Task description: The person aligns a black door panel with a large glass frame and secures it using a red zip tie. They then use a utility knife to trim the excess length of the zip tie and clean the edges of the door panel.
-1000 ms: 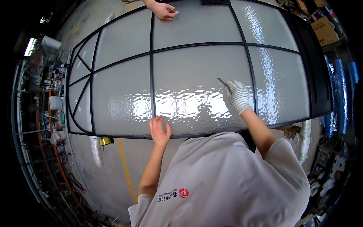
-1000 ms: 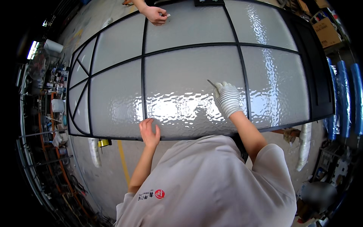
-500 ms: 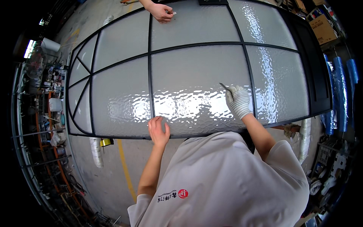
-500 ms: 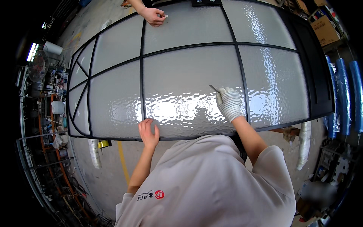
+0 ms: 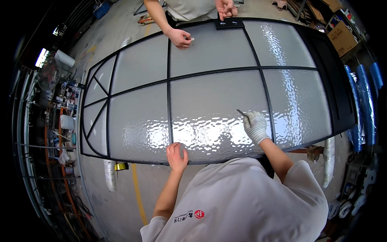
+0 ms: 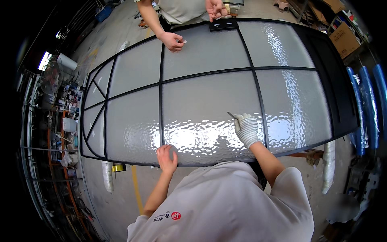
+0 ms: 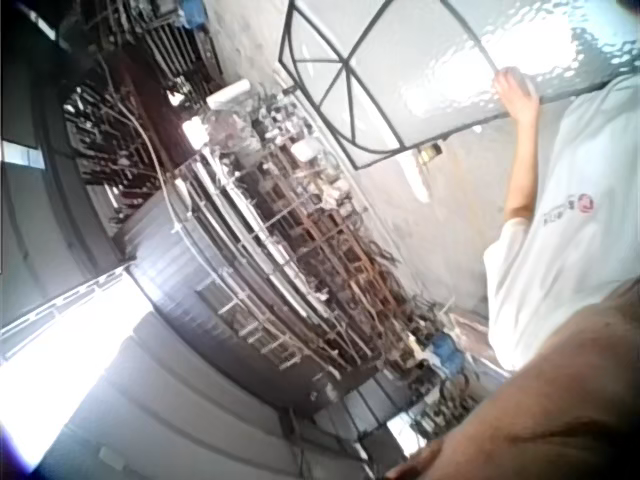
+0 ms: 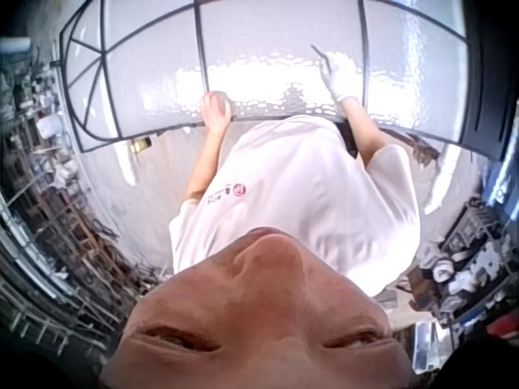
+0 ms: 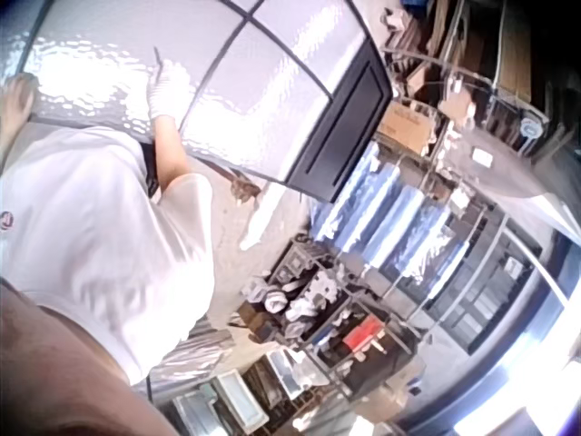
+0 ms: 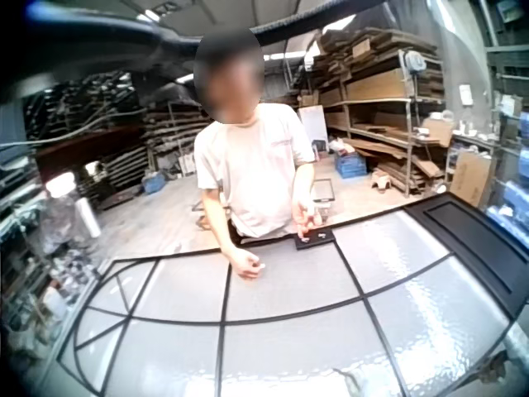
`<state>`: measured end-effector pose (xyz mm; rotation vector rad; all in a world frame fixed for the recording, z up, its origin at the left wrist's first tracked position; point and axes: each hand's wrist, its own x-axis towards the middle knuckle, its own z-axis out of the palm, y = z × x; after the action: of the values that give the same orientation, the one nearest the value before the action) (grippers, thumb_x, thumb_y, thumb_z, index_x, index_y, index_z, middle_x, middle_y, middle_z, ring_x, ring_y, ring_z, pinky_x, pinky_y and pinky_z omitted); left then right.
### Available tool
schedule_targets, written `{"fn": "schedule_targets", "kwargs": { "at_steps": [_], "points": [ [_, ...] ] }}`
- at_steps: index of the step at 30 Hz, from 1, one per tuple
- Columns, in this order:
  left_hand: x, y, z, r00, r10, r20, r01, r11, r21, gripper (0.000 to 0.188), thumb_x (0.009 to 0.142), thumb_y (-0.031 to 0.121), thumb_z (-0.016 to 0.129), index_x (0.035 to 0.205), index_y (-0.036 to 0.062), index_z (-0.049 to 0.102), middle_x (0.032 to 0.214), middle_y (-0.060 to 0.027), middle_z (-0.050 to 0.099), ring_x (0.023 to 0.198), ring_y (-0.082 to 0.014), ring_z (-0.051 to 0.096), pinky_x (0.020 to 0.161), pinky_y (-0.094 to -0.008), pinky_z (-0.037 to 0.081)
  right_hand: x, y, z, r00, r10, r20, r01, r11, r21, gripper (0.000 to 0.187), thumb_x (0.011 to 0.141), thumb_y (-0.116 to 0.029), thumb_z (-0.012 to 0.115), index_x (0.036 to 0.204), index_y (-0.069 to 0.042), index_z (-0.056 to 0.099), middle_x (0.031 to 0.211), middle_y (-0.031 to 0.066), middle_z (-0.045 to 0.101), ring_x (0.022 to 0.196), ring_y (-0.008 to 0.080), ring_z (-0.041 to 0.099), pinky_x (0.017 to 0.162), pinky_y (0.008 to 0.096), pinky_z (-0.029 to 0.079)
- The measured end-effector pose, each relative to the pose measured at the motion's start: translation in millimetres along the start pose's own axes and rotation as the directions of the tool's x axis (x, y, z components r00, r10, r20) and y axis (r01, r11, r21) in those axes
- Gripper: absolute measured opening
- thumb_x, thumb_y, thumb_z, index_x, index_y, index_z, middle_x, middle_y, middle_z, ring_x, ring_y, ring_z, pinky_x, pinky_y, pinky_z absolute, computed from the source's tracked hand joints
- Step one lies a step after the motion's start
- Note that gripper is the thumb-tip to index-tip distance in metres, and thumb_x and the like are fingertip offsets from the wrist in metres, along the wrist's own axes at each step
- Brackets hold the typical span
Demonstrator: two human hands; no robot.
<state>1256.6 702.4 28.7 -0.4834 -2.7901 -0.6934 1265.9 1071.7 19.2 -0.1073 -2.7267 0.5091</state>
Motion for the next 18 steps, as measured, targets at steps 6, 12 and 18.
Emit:
{"fn": "schedule_targets", "kwargs": {
  "at_steps": [6, 12, 18],
  "points": [
    [-1.9, 0.9, 1.4, 1.000, 0.006, -0.002, -0.006, 1.000, -0.002, 0.026, 0.074, 0.012, 0.061, 0.098, 0.0015, 0.059, 0.105, -0.0120, 0.055, 0.102, -0.0316, 0.048, 0.086, -0.0423, 0.041, -1.0, 0.7, -1.3, 0.999, 0.017, 0.029, -0.016, 1.000, -0.013, 0.014, 0.080, -0.017, 0.058, 0.092, -0.010, 0.057, 0.080, 0.0101, 0.057, 0.077, 0.0284, 0.056, 0.074, 0.0422, 0.043],
    [-2.2, -0.4, 2.0, 1.000, 0.018, -0.003, -0.018, 1.000, 0.010, 0.027, 0.074, 0.014, 0.062, 0.098, 0.0018, 0.059, 0.104, -0.0117, 0.055, 0.101, -0.0313, 0.049, 0.085, -0.0418, 0.041, 0.1, 1.2, -3.5, 0.999, 0.036, 0.038, -0.036, 0.999, -0.018, 0.013, 0.081, -0.019, 0.057, 0.089, -0.009, 0.057, 0.080, 0.0111, 0.058, 0.078, 0.0289, 0.057, 0.074, 0.0422, 0.044],
    [-2.2, 1.6, -1.3, 1.000, 0.016, -0.018, -0.015, 1.000, 0.009, 0.025, 0.074, 0.013, 0.062, 0.096, 0.0023, 0.059, 0.104, -0.0114, 0.055, 0.100, -0.0311, 0.049, 0.085, -0.0415, 0.041, 2.7, -2.5, -7.7, 0.998, 0.053, 0.046, -0.053, 0.998, -0.016, 0.012, 0.081, -0.020, 0.057, 0.086, -0.009, 0.058, 0.078, 0.0114, 0.058, 0.077, 0.0293, 0.057, 0.073, 0.0428, 0.043]
  ]
}}
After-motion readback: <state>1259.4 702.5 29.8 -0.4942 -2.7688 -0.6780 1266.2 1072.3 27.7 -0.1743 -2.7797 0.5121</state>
